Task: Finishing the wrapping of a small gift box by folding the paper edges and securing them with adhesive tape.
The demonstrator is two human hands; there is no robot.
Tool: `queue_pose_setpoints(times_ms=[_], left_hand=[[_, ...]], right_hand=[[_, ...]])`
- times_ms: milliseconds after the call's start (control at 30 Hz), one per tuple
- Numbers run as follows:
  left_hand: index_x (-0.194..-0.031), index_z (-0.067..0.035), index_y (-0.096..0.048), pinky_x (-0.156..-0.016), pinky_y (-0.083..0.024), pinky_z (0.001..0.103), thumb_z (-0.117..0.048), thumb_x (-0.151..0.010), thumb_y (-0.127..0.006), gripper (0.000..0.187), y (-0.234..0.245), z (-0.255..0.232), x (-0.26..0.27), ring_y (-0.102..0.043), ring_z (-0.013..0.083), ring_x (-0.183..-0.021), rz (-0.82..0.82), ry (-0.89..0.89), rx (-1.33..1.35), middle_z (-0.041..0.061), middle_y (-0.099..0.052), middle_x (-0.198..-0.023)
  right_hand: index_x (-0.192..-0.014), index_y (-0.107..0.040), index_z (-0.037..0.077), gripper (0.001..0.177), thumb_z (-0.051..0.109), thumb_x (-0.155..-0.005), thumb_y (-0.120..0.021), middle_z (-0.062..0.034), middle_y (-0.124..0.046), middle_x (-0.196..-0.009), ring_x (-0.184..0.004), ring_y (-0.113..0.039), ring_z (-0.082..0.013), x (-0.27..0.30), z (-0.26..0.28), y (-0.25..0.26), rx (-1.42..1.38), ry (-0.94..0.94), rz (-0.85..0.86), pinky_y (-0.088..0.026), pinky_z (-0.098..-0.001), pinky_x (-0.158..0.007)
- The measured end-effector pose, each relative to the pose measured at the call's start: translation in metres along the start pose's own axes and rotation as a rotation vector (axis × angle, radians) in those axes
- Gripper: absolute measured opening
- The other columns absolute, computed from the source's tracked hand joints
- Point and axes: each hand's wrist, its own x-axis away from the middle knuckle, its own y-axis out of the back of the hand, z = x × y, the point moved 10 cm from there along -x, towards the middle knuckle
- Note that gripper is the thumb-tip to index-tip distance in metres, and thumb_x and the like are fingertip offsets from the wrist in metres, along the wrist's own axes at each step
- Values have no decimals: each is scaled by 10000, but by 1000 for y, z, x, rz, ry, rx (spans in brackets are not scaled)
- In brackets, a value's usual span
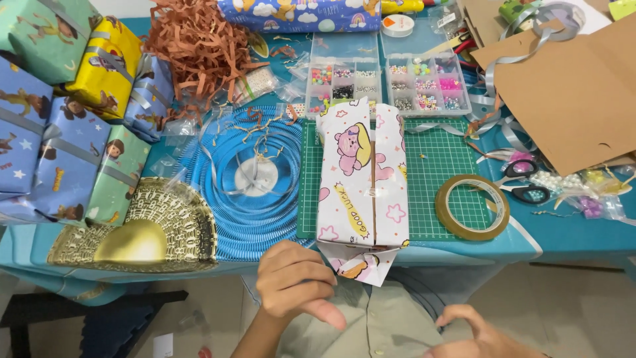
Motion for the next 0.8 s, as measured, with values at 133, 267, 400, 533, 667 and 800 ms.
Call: queue_pose_setpoints(times_ms=[133, 267, 400, 533, 667, 800], left_hand=[[-576, -198, -531, -544, -427, 240, -566, -972, -527, 541, 1, -2, -3, -592, 110, -573, 26, -1, -36, -94, -640, -638], [-570, -183, -542, -511, -420, 235, -552, -983, -516, 554, 12, 1, -1, -594, 106, -569, -6, 7, -26, -76, -642, -629], [-569, -185, -553, -518, -423, 243, -558, -970, -521, 548, 11, 1, -2, -596, 108, -579, -13, 37, -17, -78, -644, -633], [-580, -187, -515, -534, -428, 227, -639, -896, -554, 553, -4, -4, -1, -603, 105, -566, 31, -23, -3, -71, -624, -624], [-589, -173, -499, -493, -393, 196, -670, -900, -576, 591, -12, -19, 4, -601, 87, -511, -10, -172, -11, -43, -599, -604], [-660, -123, -520, -533, -406, 207, -618, -964, -572, 583, -31, -29, 4, -621, 122, -579, 147, -231, 2, 5, -613, -678]], right_hand=[[-1555, -468, 278, 722, 699, -1047, -174, -15, -510, -1459, -1345, -467, -269, -17, -9, -1, 271, -18, -66, -351, -487, -1145], [-1314, -621, 561, 332, 658, -996, -619, -32, -282, -1666, -1428, -413, -328, -8, -1, -7, 325, -95, 141, -382, -571, -991], [-1302, -481, 459, 298, 636, -1065, -513, 85, -313, -1655, -1377, -436, -222, 27, -28, -11, 497, -198, 265, -441, -453, -844], [-1422, -594, 363, 482, 614, -1029, -475, 25, -282, -1689, -1537, -131, -262, -25, 16, 56, -159, -370, 470, -270, -538, -1140], [-902, -873, 190, 391, 440, -991, -585, -56, -748, -1224, -1136, -633, -250, -85, 47, 101, -187, -156, -373, -522, -438, -912], [-882, -862, 154, 436, 495, -973, -605, -120, -665, -1251, -1158, -632, -251, -116, 31, 80, -383, -214, -448, -499, -407, -910]])
